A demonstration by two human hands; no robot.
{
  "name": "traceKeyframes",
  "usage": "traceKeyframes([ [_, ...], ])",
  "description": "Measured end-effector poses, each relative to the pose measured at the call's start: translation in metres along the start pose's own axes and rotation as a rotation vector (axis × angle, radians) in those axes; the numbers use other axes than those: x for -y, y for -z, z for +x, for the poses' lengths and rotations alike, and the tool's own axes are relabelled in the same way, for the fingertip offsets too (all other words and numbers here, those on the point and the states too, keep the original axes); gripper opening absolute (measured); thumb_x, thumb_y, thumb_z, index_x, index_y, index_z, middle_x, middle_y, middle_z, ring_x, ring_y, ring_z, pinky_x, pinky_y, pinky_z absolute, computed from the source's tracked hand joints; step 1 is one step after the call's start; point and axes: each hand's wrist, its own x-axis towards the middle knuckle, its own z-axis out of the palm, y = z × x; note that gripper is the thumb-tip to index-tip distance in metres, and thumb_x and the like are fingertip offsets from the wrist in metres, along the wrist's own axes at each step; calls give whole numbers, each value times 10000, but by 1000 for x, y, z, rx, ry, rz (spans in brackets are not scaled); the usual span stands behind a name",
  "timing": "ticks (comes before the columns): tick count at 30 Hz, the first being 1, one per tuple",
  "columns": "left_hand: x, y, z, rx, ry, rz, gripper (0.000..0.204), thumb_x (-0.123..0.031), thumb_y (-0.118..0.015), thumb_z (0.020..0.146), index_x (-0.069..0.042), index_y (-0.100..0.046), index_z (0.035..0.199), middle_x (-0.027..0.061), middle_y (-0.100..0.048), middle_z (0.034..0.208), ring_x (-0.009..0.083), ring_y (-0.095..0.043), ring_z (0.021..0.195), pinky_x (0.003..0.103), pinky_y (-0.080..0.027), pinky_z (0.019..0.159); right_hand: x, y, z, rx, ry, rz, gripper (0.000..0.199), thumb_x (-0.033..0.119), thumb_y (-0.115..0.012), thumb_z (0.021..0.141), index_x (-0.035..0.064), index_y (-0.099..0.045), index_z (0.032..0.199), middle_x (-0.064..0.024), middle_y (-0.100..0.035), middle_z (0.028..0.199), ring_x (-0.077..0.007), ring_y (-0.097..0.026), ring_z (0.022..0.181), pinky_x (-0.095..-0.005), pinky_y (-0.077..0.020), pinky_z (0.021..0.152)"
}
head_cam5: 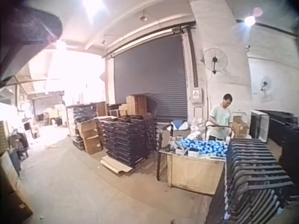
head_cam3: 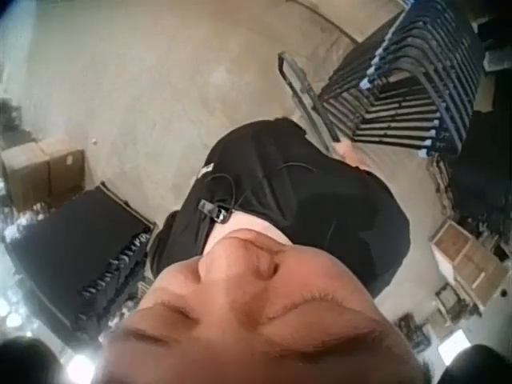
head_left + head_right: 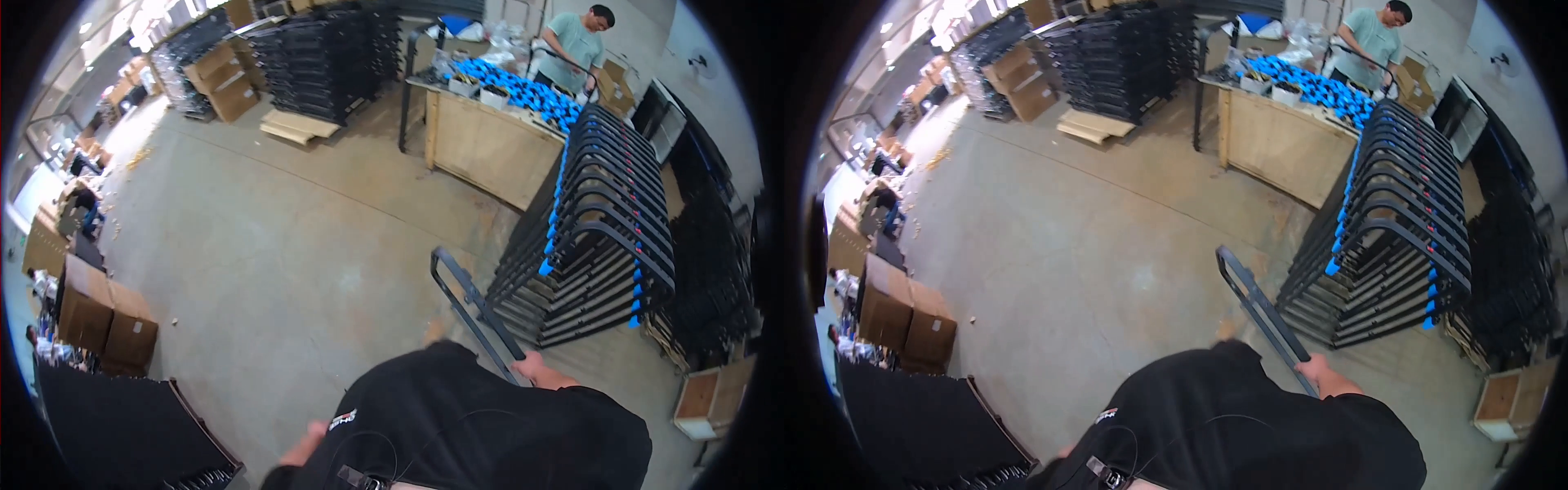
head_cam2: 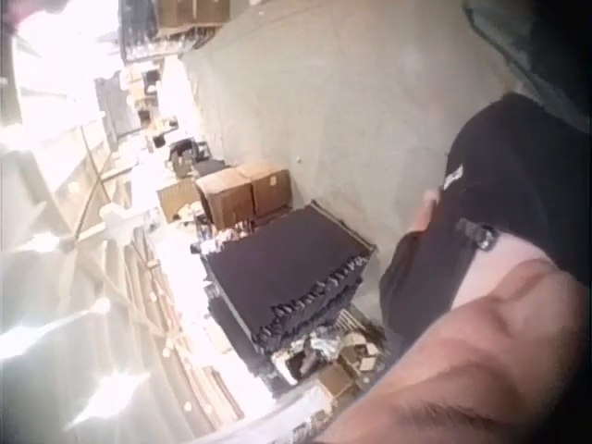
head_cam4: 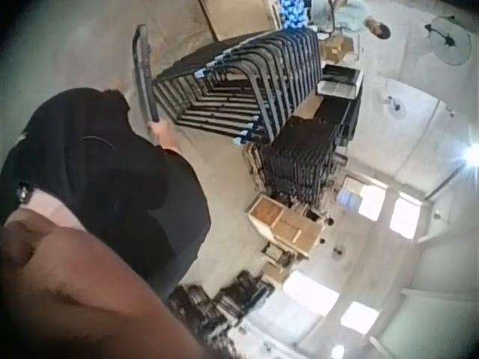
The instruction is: Assembling plastic caps and bushings onto a metal frame.
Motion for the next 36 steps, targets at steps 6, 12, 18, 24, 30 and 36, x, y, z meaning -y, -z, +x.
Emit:
traceKeyframes([
  [6,90,237,202,-314,647,-1304,167,-176,-603,933,-23,-653,976,81,-606,696,195,-581,558,345,-470,497,64,-23,27,-14,-23,133,414,322,-812,720,3,-744,975,-159,-729,819,-289,-712,762,-416,-549,725],
  [12,-26,376,333,-216,358,-1454,182,-163,-638,929,-11,-595,1019,61,-613,792,134,-584,666,291,-469,550,167,-19,77,-43,49,310,323,287,-787,786,9,-693,920,-110,-639,678,-200,-606,577,-381,-477,552],
  [18,-24,394,411,5,265,-483,399,-359,-617,930,-21,-696,1128,139,-730,1129,308,-694,1027,394,-543,902,291,-21,208,17,96,496,381,332,-770,811,-18,-686,937,-129,-658,710,-239,-635,621,-406,-504,592],
  [24,21,441,498,103,339,-433,439,-410,-587,925,-46,-731,1125,163,-706,1220,335,-682,1100,383,-533,934,420,49,236,-77,83,553,355,343,-764,827,7,-688,914,-101,-661,731,-212,-618,632,-409,-494,609],
  [30,-50,590,605,164,75,-700,202,-207,-611,951,-24,-641,1029,121,-684,894,214,-681,768,337,-551,678,474,106,220,37,-79,569,459,403,-761,816,-29,-708,959,-180,-739,890,-309,-718,876,-419,-540,782],
  [36,-155,719,775,284,-18,-1149,167,-186,-624,952,-29,-632,1009,66,-661,846,167,-639,719,315,-541,656,566,140,195,-33,58,650,451,450,-752,823,7,-691,879,-132,-679,719,-224,-689,734,-366,-523,678],
])
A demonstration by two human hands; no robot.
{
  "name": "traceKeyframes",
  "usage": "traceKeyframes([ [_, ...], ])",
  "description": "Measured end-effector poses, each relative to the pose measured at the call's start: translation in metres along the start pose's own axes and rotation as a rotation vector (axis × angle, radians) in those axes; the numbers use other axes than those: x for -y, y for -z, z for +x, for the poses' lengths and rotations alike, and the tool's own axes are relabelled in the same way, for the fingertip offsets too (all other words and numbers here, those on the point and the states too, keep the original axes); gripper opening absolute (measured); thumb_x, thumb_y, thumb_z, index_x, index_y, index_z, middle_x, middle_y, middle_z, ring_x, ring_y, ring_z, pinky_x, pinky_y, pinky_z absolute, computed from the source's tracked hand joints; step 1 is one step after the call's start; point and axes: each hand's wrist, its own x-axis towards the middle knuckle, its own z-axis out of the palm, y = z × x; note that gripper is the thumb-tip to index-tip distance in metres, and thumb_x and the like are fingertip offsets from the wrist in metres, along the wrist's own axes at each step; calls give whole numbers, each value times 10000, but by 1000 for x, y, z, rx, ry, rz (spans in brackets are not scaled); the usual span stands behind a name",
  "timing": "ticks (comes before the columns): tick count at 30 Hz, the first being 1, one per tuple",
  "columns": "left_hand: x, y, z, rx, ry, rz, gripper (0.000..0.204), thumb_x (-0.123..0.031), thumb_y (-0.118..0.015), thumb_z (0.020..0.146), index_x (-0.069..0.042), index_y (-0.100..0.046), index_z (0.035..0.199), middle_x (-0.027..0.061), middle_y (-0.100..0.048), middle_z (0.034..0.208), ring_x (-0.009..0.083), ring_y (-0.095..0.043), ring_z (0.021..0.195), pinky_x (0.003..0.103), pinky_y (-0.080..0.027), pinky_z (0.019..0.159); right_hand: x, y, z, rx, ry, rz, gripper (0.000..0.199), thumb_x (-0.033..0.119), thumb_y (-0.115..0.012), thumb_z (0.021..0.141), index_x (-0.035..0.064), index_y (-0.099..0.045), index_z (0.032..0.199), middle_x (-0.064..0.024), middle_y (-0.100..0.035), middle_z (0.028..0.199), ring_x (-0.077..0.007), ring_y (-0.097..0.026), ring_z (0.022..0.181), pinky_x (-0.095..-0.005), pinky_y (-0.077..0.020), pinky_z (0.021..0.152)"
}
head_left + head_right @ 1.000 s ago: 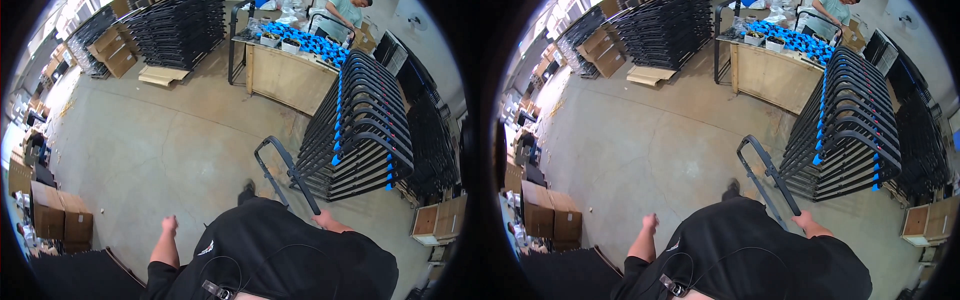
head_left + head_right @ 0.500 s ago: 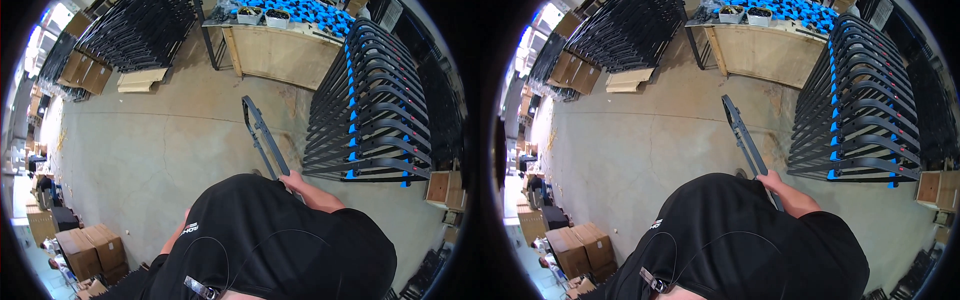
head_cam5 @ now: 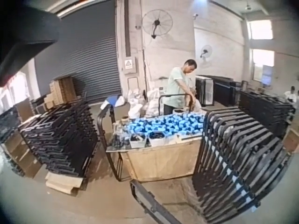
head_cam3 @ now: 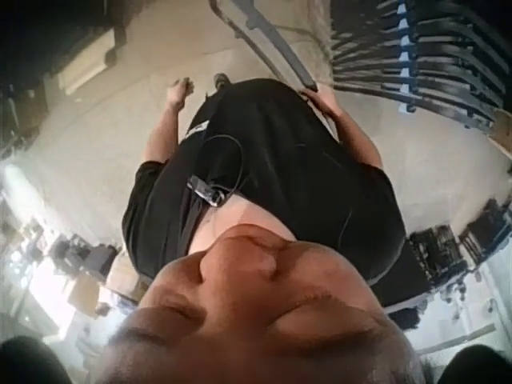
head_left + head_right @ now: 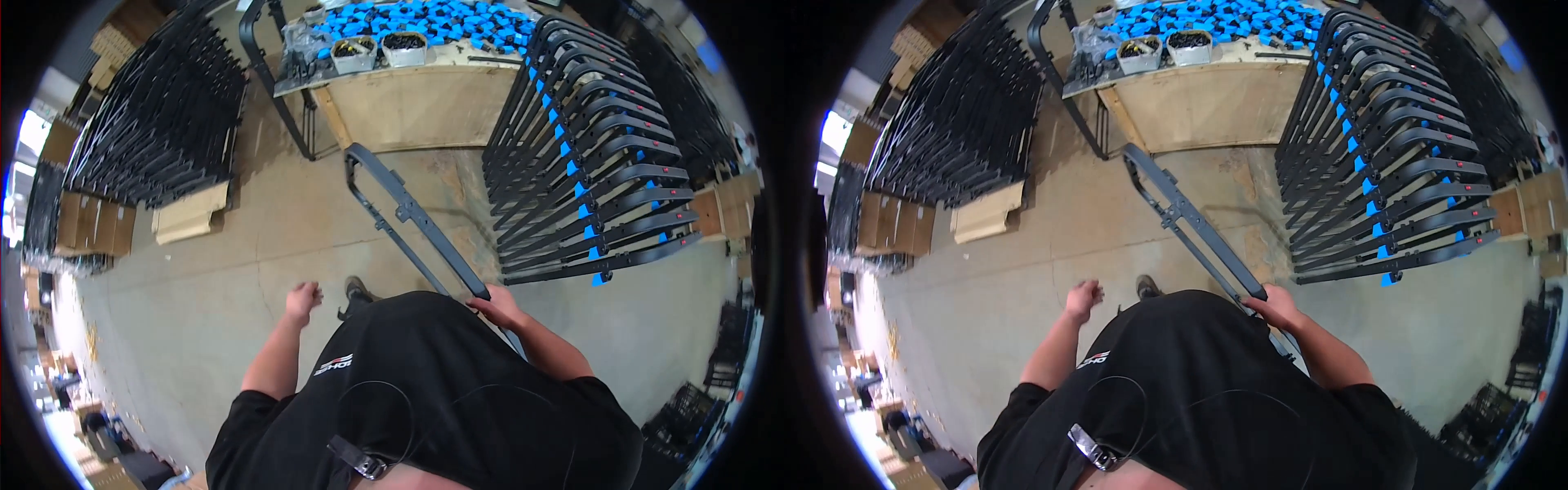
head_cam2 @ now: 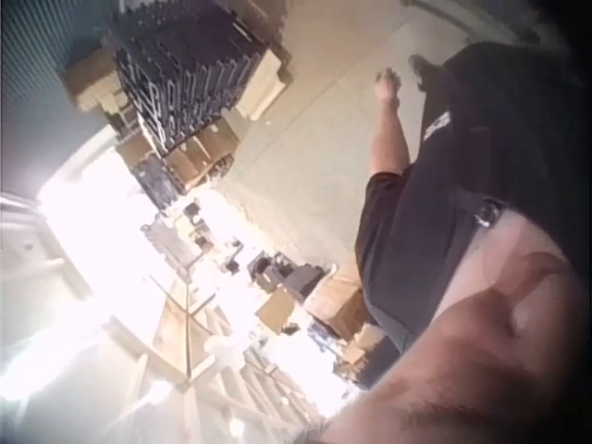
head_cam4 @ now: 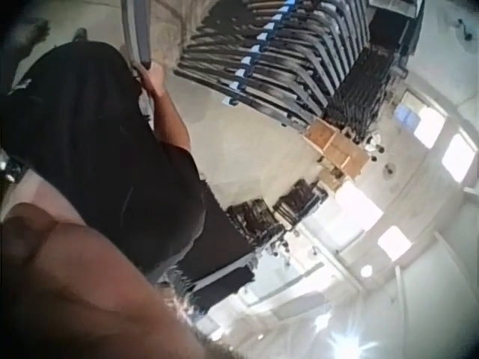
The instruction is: Assembling plastic caps and bushings onto a metal frame.
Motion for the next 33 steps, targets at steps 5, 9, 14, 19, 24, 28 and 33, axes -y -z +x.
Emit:
traceKeyframes([
  [5,-214,9,119,-30,-571,500,480,-241,-775,843,10,-616,1219,110,-673,946,201,-626,823,335,-527,744,86,-53,-9,-145,191,-113,366,413,-739,854,53,-697,898,-103,-685,745,-223,-687,728,-367,-518,669],
  [9,-347,9,140,-82,-1261,715,596,-279,-842,768,13,-595,1225,161,-656,1090,276,-626,1009,376,-509,904,165,-69,-10,-176,205,65,399,376,-790,844,8,-696,964,-118,-673,777,-191,-636,704,-357,-507,669],
  [14,-425,52,162,-189,-1150,608,607,-302,-848,776,35,-564,1194,200,-644,1154,328,-633,1094,407,-488,991,236,-80,-7,-259,154,22,401,335,-813,848,-20,-685,985,-91,-655,768,-152,-595,713,-342,-498,678],
  [19,-491,42,128,-438,-1350,603,692,-338,-853,786,50,-536,1264,200,-631,1206,330,-628,1123,400,-487,1005,250,-101,3,-272,270,221,411,302,-838,823,-15,-687,1037,-78,-661,789,-130,-586,734,-318,-502,698],
  [24,-528,50,139,-251,-1240,366,362,-234,-791,845,4,-659,1083,62,-720,958,147,-652,859,311,-509,812,270,-98,17,-242,336,164,373,273,-822,824,-11,-700,1032,-68,-667,781,-111,-574,734,-313,-509,702],
  [28,-529,73,159,-236,-1198,364,136,-132,-705,902,-1,-701,940,15,-722,852,91,-630,786,292,-498,735,268,-99,25,-254,420,198,351,276,-818,824,-10,-706,994,-89,-668,757,-125,-584,700,-328,-506,667],
  [33,-535,72,146,-233,-1281,388,199,-202,-771,928,-37,-716,829,-2,-699,774,115,-631,713,301,-501,691,258,-99,34,-270,390,166,348,289,-815,830,-13,-702,961,-102,-645,725,-133,-581,676,-343,-496,637],
])
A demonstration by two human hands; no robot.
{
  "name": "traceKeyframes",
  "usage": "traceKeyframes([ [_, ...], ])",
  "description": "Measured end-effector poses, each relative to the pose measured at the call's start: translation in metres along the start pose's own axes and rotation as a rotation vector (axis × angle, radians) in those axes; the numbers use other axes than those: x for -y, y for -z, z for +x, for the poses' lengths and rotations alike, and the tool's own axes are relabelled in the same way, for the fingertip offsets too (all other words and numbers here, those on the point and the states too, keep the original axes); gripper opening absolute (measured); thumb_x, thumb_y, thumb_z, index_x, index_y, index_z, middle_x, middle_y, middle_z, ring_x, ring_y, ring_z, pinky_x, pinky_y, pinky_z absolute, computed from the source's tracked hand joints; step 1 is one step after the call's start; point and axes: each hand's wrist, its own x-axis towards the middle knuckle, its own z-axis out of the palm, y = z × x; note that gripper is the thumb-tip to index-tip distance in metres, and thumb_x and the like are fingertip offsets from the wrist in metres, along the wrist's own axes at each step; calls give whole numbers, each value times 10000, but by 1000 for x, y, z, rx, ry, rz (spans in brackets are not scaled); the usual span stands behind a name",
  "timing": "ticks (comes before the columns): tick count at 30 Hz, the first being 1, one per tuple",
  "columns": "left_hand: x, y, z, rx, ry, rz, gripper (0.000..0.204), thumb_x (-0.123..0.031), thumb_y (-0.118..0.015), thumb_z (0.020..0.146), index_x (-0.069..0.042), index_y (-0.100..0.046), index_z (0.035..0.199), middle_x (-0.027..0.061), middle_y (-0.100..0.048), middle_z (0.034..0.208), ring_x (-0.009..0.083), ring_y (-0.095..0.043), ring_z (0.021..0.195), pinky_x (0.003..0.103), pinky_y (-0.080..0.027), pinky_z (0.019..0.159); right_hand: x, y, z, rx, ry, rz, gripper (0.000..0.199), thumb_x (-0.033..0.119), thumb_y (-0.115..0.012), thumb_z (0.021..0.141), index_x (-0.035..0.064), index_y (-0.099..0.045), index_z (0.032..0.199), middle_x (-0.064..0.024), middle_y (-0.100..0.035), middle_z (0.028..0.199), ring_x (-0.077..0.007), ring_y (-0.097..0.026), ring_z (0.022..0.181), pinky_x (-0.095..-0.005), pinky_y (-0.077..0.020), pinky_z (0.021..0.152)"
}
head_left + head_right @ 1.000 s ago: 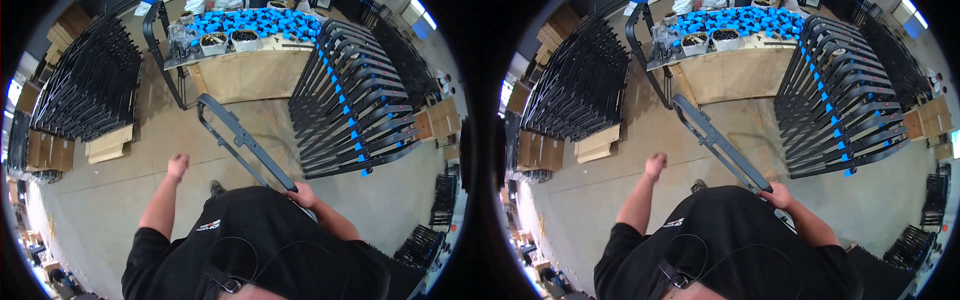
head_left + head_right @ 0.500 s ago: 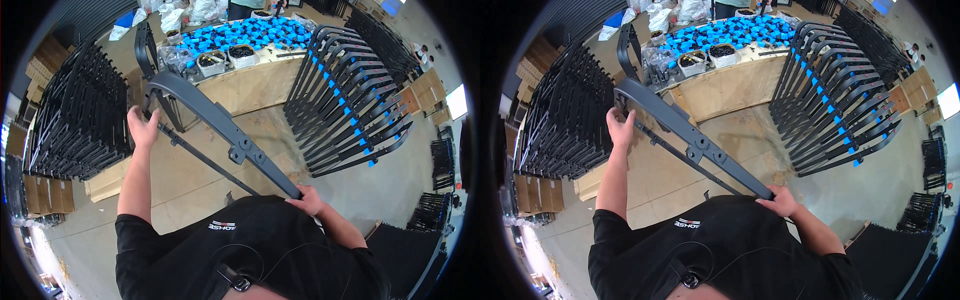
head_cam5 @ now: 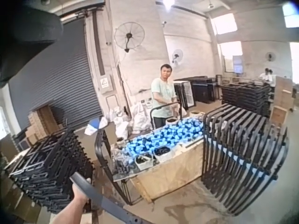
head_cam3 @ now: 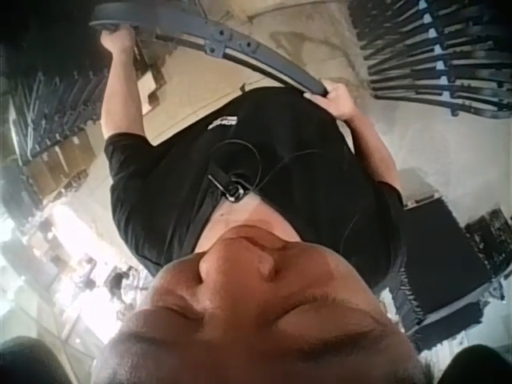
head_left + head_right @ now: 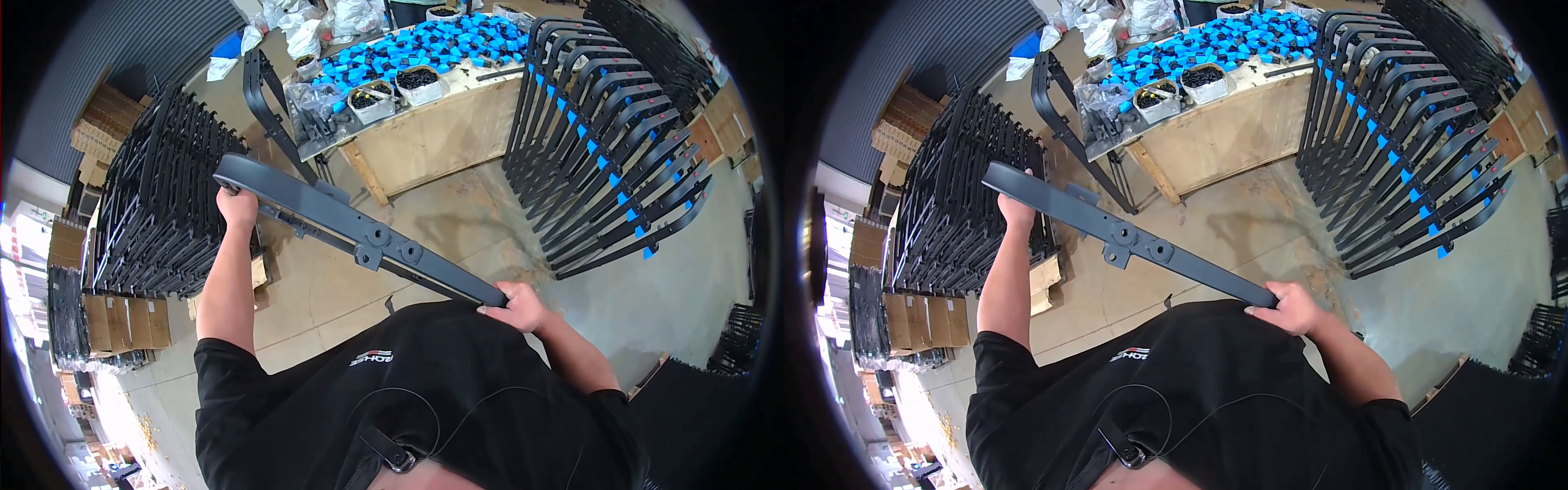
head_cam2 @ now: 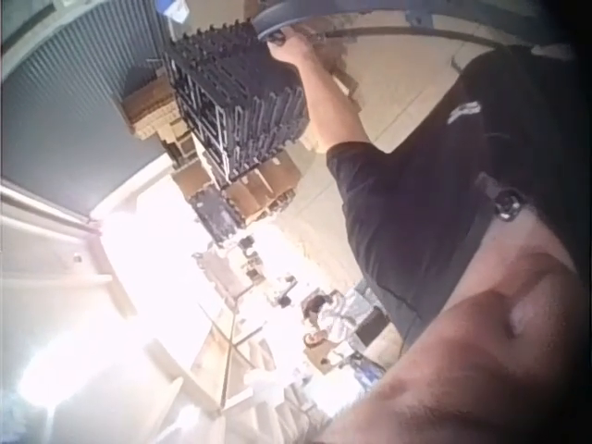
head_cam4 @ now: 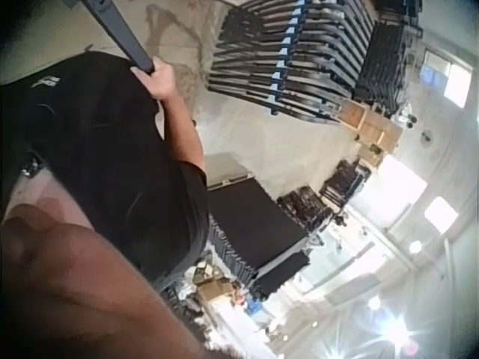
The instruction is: Assembling plastic caps and bushings onto a metal frame.
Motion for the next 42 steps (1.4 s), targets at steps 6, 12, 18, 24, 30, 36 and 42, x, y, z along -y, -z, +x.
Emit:
traceKeyframes([
  [6,-3,22,8,-29,19,-5,137,-147,-737,911,-13,-722,891,13,-720,825,111,-647,782,295,-506,740,-1,-10,5,7,7,22,378,316,-824,825,-17,-703,956,-96,-645,725,-139,-593,678,-339,-500,640],
  [12,-13,42,5,-49,2,-11,131,-134,-724,907,-8,-705,880,-4,-691,794,87,-601,759,285,-483,712,11,-20,7,4,46,25,393,318,-822,830,-24,-714,990,-101,-660,740,-136,-608,693,-327,-509,654],
  [18,-12,66,5,-86,63,-35,180,-147,-741,909,-27,-666,798,-33,-632,736,66,-529,684,283,-447,638,22,-33,14,23,55,38,390,305,-825,830,-24,-719,1009,-113,-688,775,-134,-625,716,-329,-519,672],
  [24,-22,88,3,-108,18,1,176,-144,-742,908,-21,-666,807,-34,-630,733,66,-529,687,282,-452,643,28,-45,27,5,96,16,377,301,-823,829,-16,-723,1007,-119,-684,766,-132,-624,709,-328,-521,674],
  [30,-22,107,15,-101,29,101,176,-153,-769,897,-15,-672,845,-30,-636,750,65,-523,700,274,-455,666,33,-47,48,-58,27,-76,372,313,-832,795,0,-720,962,-126,-665,724,-147,-610,663,-345,-520,652],
  [36,-83,116,26,-17,-142,272,197,-148,-727,910,-29,-644,777,-30,-523,629,70,-449,607,284,-388,564,16,-1,120,-251,43,-221,348,311,-807,785,9,-709,928,-156,-665,707,-204,-607,619,-394,-521,630],
  [42,-194,77,28,341,-171,526,269,-217,-723,900,-4,-625,769,86,-530,598,174,-489,547,348,-418,555,-41,64,226,-308,-14,-209,313,308,-763,838,19,-706,942,-134,-687,744,-231,-642,677,-387,-526,687],
])
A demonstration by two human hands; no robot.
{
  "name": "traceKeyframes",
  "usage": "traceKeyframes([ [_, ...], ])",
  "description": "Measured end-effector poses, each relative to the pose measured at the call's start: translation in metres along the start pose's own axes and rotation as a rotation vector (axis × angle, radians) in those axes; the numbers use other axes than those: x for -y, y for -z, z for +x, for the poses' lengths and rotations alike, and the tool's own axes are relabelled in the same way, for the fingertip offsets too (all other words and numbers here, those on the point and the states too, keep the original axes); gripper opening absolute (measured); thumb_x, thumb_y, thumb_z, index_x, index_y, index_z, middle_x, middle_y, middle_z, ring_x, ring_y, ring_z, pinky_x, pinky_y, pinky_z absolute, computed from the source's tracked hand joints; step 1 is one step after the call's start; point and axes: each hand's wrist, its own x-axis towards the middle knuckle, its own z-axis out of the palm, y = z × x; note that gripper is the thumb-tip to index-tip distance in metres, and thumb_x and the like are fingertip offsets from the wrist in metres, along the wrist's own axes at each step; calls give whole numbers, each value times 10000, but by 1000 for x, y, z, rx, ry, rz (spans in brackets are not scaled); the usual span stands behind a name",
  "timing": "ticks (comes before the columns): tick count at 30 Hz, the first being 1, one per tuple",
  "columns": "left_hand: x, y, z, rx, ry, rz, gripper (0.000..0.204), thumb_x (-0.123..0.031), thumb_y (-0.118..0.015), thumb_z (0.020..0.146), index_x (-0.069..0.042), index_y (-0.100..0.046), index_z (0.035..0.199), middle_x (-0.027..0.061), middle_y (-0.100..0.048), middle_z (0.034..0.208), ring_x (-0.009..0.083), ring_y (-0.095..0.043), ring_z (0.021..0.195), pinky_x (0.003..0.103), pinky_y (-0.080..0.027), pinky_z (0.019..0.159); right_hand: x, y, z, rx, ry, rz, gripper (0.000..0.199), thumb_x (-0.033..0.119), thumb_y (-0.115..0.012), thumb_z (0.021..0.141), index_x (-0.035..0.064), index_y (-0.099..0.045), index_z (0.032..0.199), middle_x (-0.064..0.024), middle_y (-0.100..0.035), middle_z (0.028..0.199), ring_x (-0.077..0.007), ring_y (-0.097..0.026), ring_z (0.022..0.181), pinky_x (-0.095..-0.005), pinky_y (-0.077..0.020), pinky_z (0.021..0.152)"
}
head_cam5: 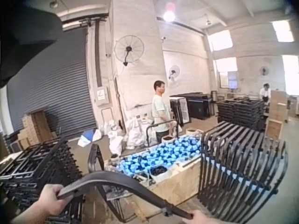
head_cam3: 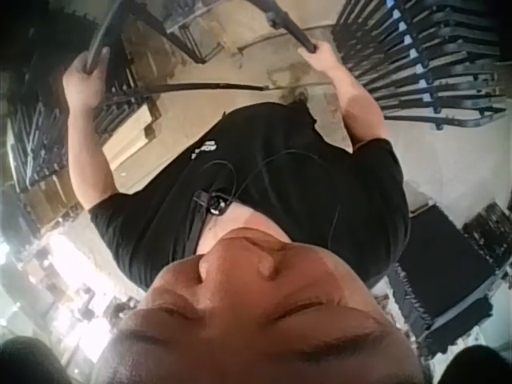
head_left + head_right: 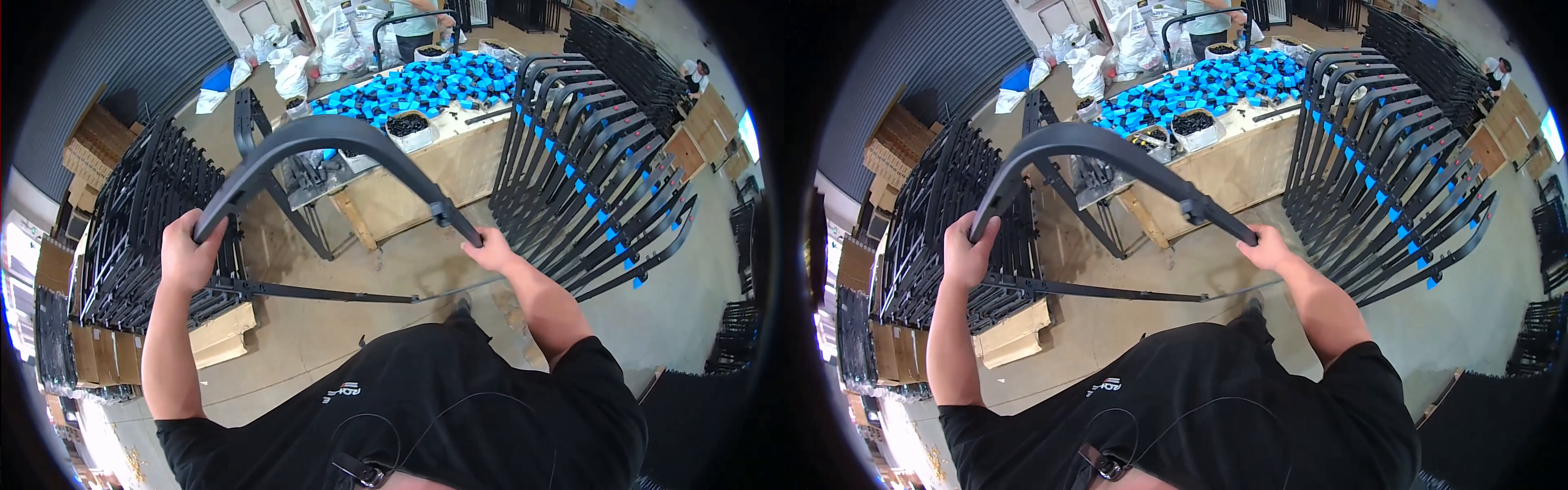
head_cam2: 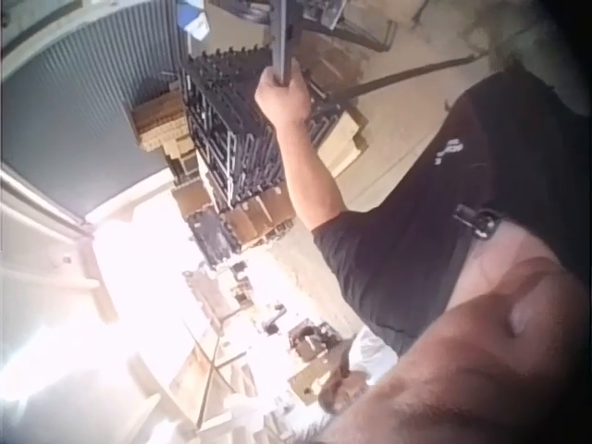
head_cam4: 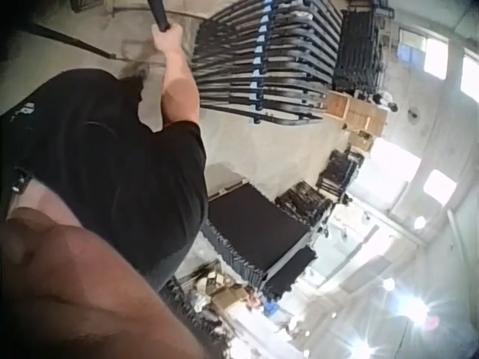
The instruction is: Assembling plastic caps and bushings onto a metal frame.
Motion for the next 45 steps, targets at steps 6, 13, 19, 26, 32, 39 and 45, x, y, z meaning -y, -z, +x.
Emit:
traceKeyframes([
  [6,-110,-53,68,261,-11,93,310,-255,-781,825,14,-639,767,139,-583,614,235,-563,549,387,-459,567,-86,2,132,-24,-153,98,321,343,-756,879,34,-702,952,-117,-705,800,-229,-657,747,-382,-531,742],
  [13,-181,-190,181,479,40,16,290,-243,-808,759,1,-652,780,190,-637,676,368,-638,622,408,-505,600,-202,5,256,34,-206,-29,599,412,-855,755,13,-663,1158,-159,-732,949,-261,-691,866,-407,-551,802],
  [19,-184,-294,252,574,-23,179,189,-183,-710,735,-28,-618,792,203,-671,838,416,-662,840,482,-534,758,-312,39,260,501,-540,22,384,391,-756,822,94,-707,1061,-137,-730,961,-304,-704,946,-433,-554,788],
  [26,-164,-301,297,643,-41,180,210,-157,-713,715,-11,-592,807,209,-656,850,426,-649,856,497,-523,765,-418,79,201,429,173,-776,241,323,-651,869,110,-703,969,-110,-681,722,-312,-646,601,-424,-526,602],
  [32,-144,-306,324,695,-98,121,224,-189,-709,756,-11,-621,861,232,-674,893,433,-657,884,499,-528,808,-384,66,224,182,-852,-53,236,315,-688,894,81,-678,917,-60,-638,697,-195,-579,505,-333,-442,447],
  [39,-77,-344,363,669,-153,104,285,-269,-683,798,-22,-659,936,229,-695,930,427,-671,915,507,-534,837,-244,5,222,36,-758,82,275,365,-719,861,96,-744,905,-32,-695,762,-161,-642,624,-320,-525,618],
  [45,-51,-355,400,619,-245,107,315,-296,-663,833,-31,-668,1002,207,-707,979,393,-678,965,494,-540,868,-203,-36,188,307,-758,-203,375,439,-707,812,86,-724,936,-97,-716,808,-236,-674,697,-372,-544,697],
])
